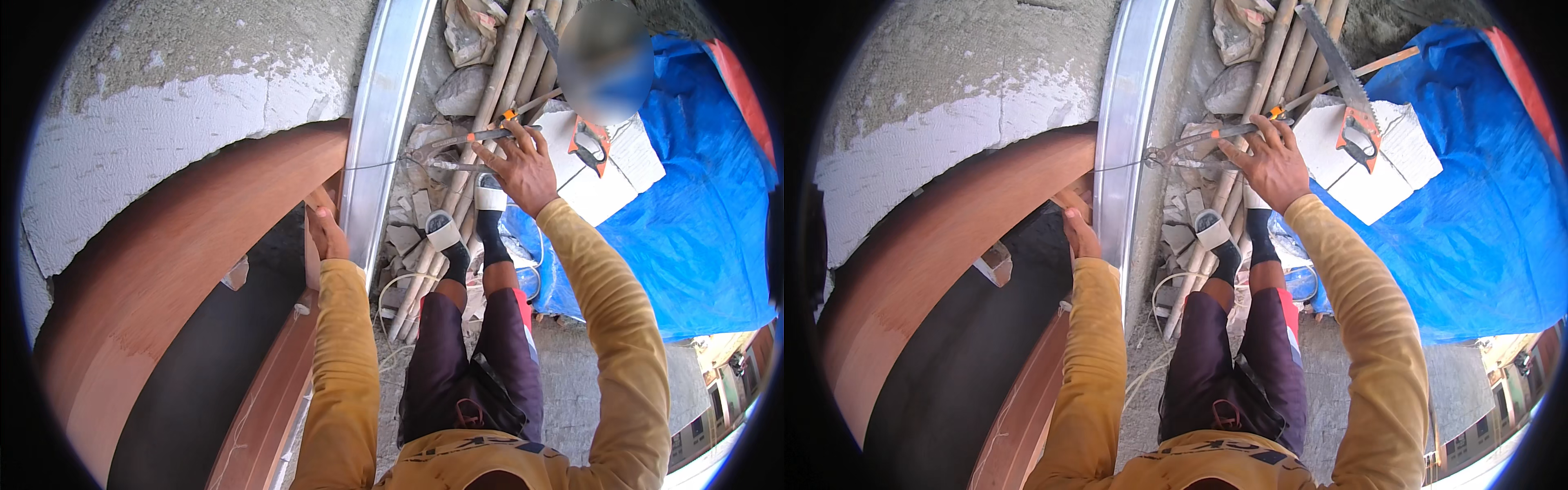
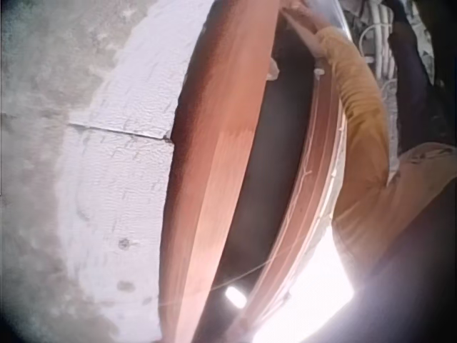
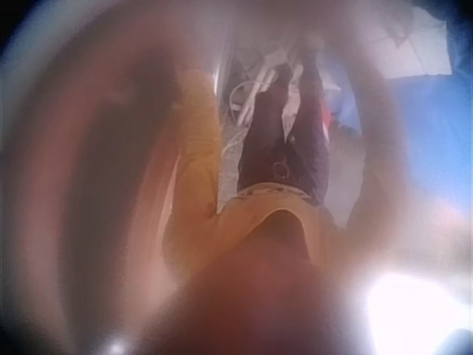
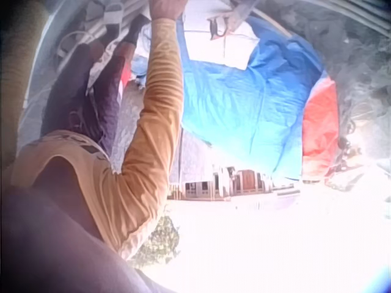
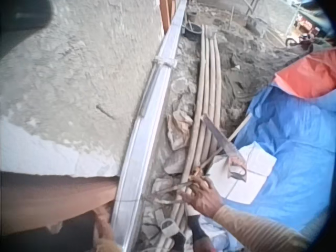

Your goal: The person positions a long metal trim piece along a curved architectural edge, measures it with a tape measure, and uses a hand saw to cut it to size. They then secure the trim with wire ties and small wooden shims.

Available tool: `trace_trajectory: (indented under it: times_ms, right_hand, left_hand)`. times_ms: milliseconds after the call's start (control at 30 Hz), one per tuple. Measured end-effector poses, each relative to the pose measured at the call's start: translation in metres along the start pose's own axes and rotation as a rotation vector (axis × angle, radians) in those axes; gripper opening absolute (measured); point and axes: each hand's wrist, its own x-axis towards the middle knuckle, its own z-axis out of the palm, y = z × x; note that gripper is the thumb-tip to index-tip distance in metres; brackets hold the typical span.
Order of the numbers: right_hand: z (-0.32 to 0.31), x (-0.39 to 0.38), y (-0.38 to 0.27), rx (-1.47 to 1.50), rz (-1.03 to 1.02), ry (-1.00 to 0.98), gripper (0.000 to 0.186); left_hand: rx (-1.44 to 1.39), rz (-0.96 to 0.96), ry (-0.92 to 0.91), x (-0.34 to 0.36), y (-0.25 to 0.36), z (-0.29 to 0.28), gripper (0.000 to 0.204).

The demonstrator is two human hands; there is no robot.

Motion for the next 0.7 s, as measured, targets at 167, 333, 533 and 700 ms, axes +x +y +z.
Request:
trace_trajectory:
  times_ms: [167, 333, 533, 700]
  right_hand:
    - [0.002, -0.001, 0.006, 0.054, -0.013, 0.042, 0.033]
    - [0.001, 0.010, 0.017, 0.071, 0.002, 0.114, 0.024]
    - [-0.006, 0.014, 0.015, 0.160, 0.082, 0.210, 0.034]
    - [-0.004, 0.022, 0.020, 0.093, 0.035, 0.143, 0.035]
  left_hand:
    - [0.168, -0.018, 0.020, 0.003, -0.006, -0.007, 0.080]
    - [0.315, 0.007, 0.024, 0.001, 0.008, -0.006, 0.081]
    - [0.223, -0.018, -0.030, -0.001, 0.006, -0.011, 0.080]
    - [0.200, -0.014, -0.026, 0.003, -0.003, -0.017, 0.076]
